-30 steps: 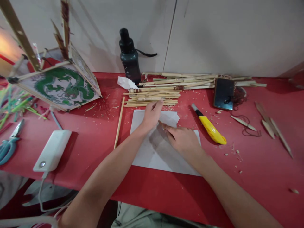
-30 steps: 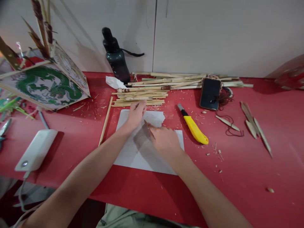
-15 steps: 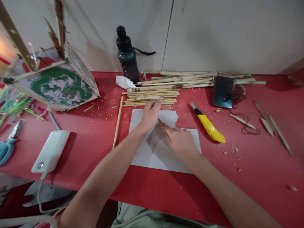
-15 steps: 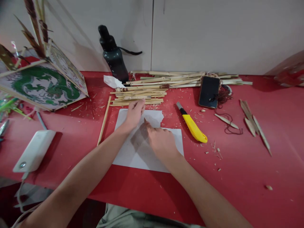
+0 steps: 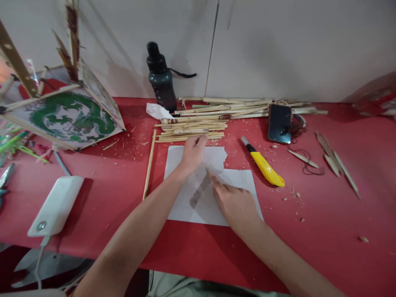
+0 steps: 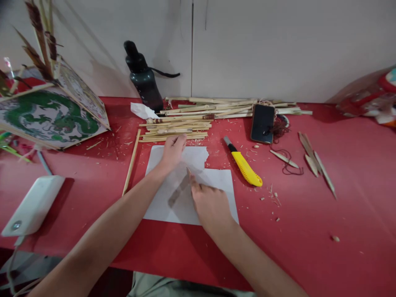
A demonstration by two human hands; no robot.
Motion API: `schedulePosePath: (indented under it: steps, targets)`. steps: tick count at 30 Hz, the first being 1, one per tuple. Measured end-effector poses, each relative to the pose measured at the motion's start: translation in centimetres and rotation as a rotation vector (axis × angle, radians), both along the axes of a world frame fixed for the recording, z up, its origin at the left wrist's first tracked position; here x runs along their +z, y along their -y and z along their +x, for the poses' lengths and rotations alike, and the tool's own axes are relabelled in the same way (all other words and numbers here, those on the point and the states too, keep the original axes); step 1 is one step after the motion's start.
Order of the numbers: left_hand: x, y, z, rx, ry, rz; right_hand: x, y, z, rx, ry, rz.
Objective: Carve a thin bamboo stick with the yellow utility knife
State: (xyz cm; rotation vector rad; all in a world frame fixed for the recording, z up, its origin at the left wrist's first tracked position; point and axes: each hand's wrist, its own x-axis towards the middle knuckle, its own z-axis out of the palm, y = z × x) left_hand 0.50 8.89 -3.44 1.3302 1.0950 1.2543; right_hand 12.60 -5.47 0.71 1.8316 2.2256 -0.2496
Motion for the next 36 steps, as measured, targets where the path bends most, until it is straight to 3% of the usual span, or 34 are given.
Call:
schedulePosePath:
  steps: [3,8,15,22,29,36]
  targets:
    - [0.4,0.1,0.1,-0.008,-0.029,-0.033,0.2,-0.3,0.0,0.0,0.015,0.012]
    - [0.5,0.0,-0.2,0.024,0.113,-0.08,1.1,-4.2,-0.9,0.03,0.003,0.066]
    - [0.4,-0.2,-0.2,0.055,0.159,-0.089,0.7,0.4,-0.1,0.025,0.042,-0.051]
    - [0.1,-0.4,-0.6,0.009,0.267,-0.098,1.3,-3.7,-1.5,0.041,-0.014,0.035]
    - [-0.4,-0.8,-0.6,0.059,0.319,-0.12,0.8,-0.1,-0.7,0.04,0.045,-0.041]
    - [0.0,-0.5,-0.7,0.029,0.314,-0.099,0.8,-3.5,-1.8,0.0,0.001,0.04]
